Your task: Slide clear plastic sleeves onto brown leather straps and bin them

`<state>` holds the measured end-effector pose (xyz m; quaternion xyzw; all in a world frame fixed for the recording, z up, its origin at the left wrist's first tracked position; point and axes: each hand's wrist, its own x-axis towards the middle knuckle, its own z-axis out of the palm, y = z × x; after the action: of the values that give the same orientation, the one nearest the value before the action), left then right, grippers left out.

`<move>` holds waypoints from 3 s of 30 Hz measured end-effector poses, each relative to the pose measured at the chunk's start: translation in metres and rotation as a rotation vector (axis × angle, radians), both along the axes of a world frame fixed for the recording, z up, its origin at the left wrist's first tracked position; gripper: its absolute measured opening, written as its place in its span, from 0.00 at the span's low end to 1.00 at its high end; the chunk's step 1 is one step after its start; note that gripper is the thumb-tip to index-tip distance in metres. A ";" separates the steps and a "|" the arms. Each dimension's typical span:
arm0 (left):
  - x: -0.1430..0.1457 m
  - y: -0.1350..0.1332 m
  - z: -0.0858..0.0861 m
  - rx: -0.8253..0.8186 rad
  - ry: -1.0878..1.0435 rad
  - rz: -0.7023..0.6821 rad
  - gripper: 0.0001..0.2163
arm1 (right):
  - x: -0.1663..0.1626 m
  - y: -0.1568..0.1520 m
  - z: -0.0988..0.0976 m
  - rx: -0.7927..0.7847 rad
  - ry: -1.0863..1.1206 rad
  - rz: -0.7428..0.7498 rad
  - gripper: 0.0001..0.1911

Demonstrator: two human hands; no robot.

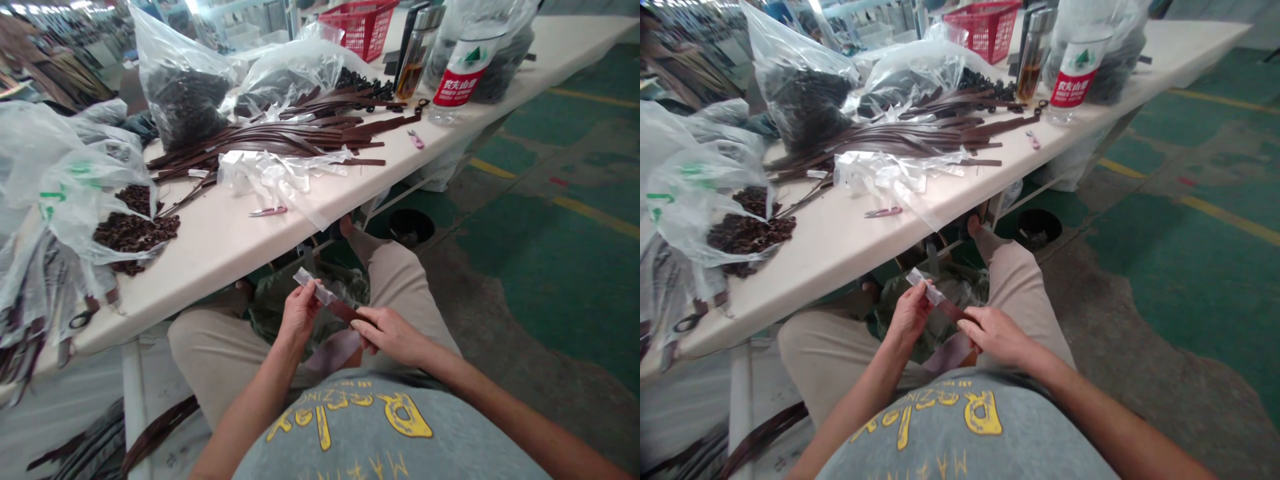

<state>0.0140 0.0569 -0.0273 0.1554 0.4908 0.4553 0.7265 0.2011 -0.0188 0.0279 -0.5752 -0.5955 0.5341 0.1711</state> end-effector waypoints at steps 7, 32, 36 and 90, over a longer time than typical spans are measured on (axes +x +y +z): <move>-0.001 0.002 0.001 -0.050 -0.009 0.039 0.19 | 0.017 -0.014 0.004 -0.155 0.036 -0.073 0.18; 0.023 -0.030 -0.001 -0.115 -0.059 -0.090 0.20 | -0.001 -0.005 -0.018 0.026 -0.031 -0.075 0.16; 0.018 -0.020 -0.001 -0.114 -0.019 0.069 0.20 | 0.005 -0.014 -0.021 0.011 -0.091 -0.067 0.17; 0.035 -0.043 -0.013 -0.069 -0.025 -0.159 0.19 | -0.008 -0.004 -0.042 0.084 -0.035 -0.170 0.16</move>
<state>0.0490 0.0138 -0.0400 0.1629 0.4833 0.3807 0.7713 0.1926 -0.0226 -0.0137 -0.6252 -0.5695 0.4819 0.2292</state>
